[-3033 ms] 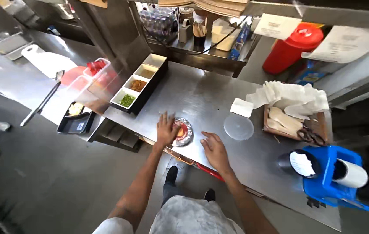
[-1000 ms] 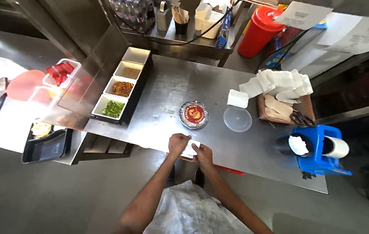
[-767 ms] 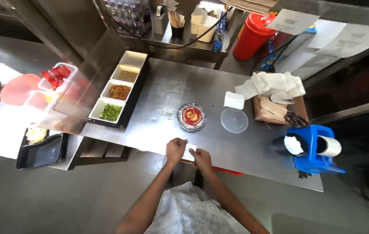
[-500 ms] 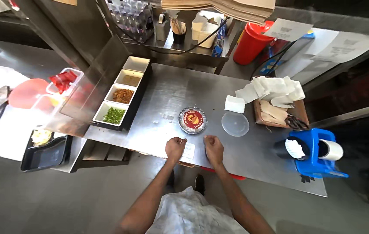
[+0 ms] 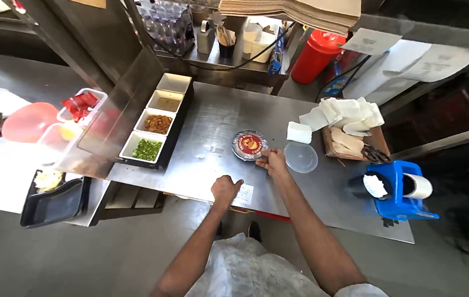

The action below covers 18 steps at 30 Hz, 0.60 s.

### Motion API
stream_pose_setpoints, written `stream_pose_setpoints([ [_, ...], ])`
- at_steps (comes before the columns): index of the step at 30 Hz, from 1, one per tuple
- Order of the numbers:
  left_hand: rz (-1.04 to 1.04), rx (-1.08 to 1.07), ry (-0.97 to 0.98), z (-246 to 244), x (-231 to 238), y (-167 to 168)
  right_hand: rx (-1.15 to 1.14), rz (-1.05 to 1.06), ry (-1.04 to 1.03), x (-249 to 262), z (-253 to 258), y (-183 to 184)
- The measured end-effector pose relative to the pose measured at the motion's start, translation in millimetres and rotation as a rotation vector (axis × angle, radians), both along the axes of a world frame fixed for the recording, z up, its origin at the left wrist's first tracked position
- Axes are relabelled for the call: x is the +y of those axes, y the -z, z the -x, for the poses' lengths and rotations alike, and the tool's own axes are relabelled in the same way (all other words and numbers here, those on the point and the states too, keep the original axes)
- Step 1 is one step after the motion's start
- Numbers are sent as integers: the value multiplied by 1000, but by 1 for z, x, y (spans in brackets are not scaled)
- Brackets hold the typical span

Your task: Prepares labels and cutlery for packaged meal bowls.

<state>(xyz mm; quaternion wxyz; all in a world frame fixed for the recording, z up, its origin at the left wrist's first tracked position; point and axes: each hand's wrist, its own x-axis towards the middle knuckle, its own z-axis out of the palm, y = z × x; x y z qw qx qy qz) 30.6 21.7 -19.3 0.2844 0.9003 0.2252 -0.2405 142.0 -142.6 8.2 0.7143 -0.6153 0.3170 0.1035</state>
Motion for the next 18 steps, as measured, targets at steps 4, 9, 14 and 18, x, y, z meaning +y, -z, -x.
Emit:
stream_pose_setpoints([
  [4, -18, 35, 59, -3, 2, 0, -24, 1, 29, -1, 34, -4],
  [9, -79, -15, 185, 8, 6, 10, -67, -26, 109, 4, 91, 38],
  [14, -72, -178, 148, 40, 37, 11, -176, 583, -25, -73, 48, -11],
  [18, 28, -371, 214, 70, 65, 2, -374, 1143, -435, -142, -52, -23],
])
